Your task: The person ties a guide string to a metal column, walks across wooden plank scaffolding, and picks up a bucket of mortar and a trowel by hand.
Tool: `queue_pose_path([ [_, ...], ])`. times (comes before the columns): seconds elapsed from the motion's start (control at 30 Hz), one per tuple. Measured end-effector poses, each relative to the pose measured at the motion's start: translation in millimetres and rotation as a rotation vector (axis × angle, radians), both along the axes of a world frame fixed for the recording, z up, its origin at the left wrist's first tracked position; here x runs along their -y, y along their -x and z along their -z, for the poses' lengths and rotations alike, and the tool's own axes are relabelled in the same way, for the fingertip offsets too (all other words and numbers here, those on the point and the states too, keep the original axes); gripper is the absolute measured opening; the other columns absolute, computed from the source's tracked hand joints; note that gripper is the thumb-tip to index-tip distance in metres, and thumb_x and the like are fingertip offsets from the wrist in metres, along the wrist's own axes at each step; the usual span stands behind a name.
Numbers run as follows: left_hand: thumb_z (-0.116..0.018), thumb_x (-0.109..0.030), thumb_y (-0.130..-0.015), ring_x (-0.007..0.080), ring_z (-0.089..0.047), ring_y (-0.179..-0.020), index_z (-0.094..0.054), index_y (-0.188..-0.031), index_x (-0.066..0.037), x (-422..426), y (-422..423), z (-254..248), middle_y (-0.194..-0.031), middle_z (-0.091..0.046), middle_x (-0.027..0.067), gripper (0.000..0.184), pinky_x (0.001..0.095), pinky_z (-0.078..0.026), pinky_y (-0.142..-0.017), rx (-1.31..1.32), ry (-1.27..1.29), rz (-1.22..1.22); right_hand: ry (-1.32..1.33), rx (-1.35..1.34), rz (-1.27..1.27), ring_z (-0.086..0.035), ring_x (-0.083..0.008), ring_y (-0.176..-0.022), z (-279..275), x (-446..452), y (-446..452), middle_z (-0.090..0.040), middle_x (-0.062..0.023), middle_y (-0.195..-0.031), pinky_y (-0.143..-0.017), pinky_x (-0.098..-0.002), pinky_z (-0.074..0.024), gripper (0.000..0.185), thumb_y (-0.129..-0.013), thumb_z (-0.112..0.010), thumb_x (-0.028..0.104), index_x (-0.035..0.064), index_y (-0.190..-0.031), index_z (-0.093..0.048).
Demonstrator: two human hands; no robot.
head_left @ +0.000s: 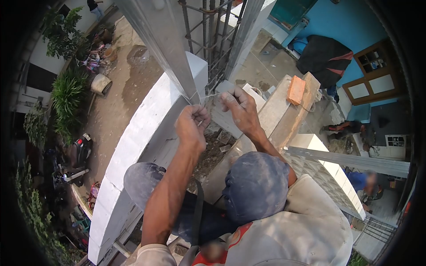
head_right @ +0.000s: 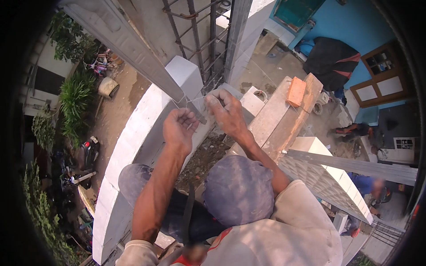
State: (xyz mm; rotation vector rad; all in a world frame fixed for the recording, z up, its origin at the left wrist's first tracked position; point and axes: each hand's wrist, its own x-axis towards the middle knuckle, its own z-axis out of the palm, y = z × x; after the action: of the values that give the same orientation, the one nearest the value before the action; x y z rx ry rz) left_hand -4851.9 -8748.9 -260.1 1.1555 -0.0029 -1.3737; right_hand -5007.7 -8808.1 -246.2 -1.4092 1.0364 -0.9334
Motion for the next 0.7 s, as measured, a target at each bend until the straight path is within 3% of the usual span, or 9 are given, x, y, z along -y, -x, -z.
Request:
queue_pose_path([
  [0.07, -0.059, -0.017, -0.085, 0.0182, -0.058, -0.08, -0.062, -0.088, -0.006, -3, 4, 0, -0.084, -0.062, 0.0051, 0.012, 0.0365, -0.048, -0.08, 0.079, -0.041, 0.042, 0.006, 0.168, 0.087, -0.057, -0.0101, -0.074, 11, 4, -5, -0.062, -0.0021, -0.079, -0.069, -0.0254, -0.0481, 0.026, -0.101, -0.06, 0.025, -0.0004, -0.103, -0.063],
  [0.2, -0.061, -0.016, -0.083, 0.0178, -0.057, -0.075, -0.062, -0.082, -0.005, -16, 26, -1, -0.078, -0.061, 0.0058, 0.011, 0.036, -0.048, -0.076, 0.15, -0.049, 0.126, -0.029, 0.129, 0.149, -0.06, -0.011, -0.08, 12, 12, -13, -0.063, -0.0055, -0.091, -0.073, -0.0271, -0.049, 0.027, -0.103, -0.057, 0.028, 0.002, -0.104, -0.063],
  [0.27, -0.063, -0.018, -0.082, 0.0183, -0.06, -0.073, -0.064, -0.08, -0.002, -22, 33, 1, -0.078, -0.064, 0.0066, 0.015, 0.0363, -0.048, -0.072, 0.395, 0.022, 0.435, -0.314, 0.0, -0.104, -0.059, -0.0112, -0.075, 4, 12, -18, -0.062, -0.0036, -0.083, -0.07, -0.0275, -0.0496, 0.027, -0.103, -0.057, 0.028, 0.0022, -0.107, -0.064],
  [0.3, -0.063, -0.018, -0.082, 0.0183, -0.06, -0.073, -0.064, -0.08, -0.002, -27, 39, 1, -0.078, -0.064, 0.0066, 0.015, 0.0363, -0.048, -0.072, 0.395, 0.021, 0.435, -0.315, 0.0, -0.104, -0.059, -0.0112, -0.075, -4, 9, -19, -0.062, -0.0036, -0.083, -0.07, -0.0275, -0.0496, 0.027, -0.103, -0.057, 0.028, 0.0022, -0.107, -0.064],
  [0.37, -0.066, -0.019, -0.081, 0.0221, -0.063, -0.072, -0.068, -0.082, 0.001, -32, 51, 1, -0.079, -0.069, 0.0114, 0.02, 0.0372, -0.049, -0.072, 0.82, 0.108, 0.817, -0.537, 0.084, -0.373, -0.053, -0.0091, -0.062, -17, 6, -23, -0.056, 0.0011, -0.073, -0.061, -0.0264, -0.0469, 0.032, -0.103, -0.057, 0.03, 0.001, -0.115, -0.064],
  [0.4, -0.066, -0.019, -0.081, 0.0221, -0.063, -0.072, -0.068, -0.082, 0.001, -32, 52, 0, -0.079, -0.069, 0.0114, 0.02, 0.0372, -0.049, -0.072, 0.82, 0.106, 0.811, -0.537, 0.082, -0.378, -0.053, -0.0091, -0.062, -15, 9, -23, -0.056, 0.0011, -0.073, -0.061, -0.0264, -0.0469, 0.032, -0.103, -0.057, 0.03, 0.001, -0.115, -0.064],
  [0.47, -0.069, -0.021, -0.081, 0.0265, -0.065, -0.074, -0.07, -0.087, 0.0, -35, 53, -5, -0.083, -0.07, 0.0161, 0.023, 0.0388, -0.05, -0.073, 0.93, 0.236, 1.351, -0.526, 0.21, -0.467, -0.044, -0.0056, -0.056, -11, 17, -18, -0.047, 0.0044, -0.067, -0.052, -0.0244, -0.0394, 0.034, -0.101, -0.061, 0.029, 0.0016, -0.121, -0.062],
  [0.63, -0.07, -0.024, -0.081, 0.0334, -0.067, -0.079, -0.072, -0.087, -0.002, -40, 50, 10, -0.084, -0.07, 0.0193, 0.023, 0.0418, -0.05, -0.074, 0.921, 0.405, 1.466, -0.552, 0.47, -0.302, -0.037, -0.003, -0.052, -53, 23, 6, -0.039, 0.0074, -0.063, -0.047, -0.023, -0.031, 0.033, -0.099, -0.064, 0.024, 0.0, -0.121, -0.061],
  [0.7, -0.068, -0.022, -0.083, 0.0341, -0.067, -0.081, -0.072, -0.088, -0.003, -38, 42, -6, -0.083, -0.07, 0.02, 0.02, 0.0401, -0.051, -0.076, 1.11, 0.318, 1.444, -0.511, 0.545, -0.187, -0.035, -0.0027, -0.051, -58, 33, 20, -0.037, 0.0082, -0.062, -0.046, -0.0226, -0.0293, 0.033, -0.098, -0.065, 0.021, -0.0007, -0.122, -0.06],
])
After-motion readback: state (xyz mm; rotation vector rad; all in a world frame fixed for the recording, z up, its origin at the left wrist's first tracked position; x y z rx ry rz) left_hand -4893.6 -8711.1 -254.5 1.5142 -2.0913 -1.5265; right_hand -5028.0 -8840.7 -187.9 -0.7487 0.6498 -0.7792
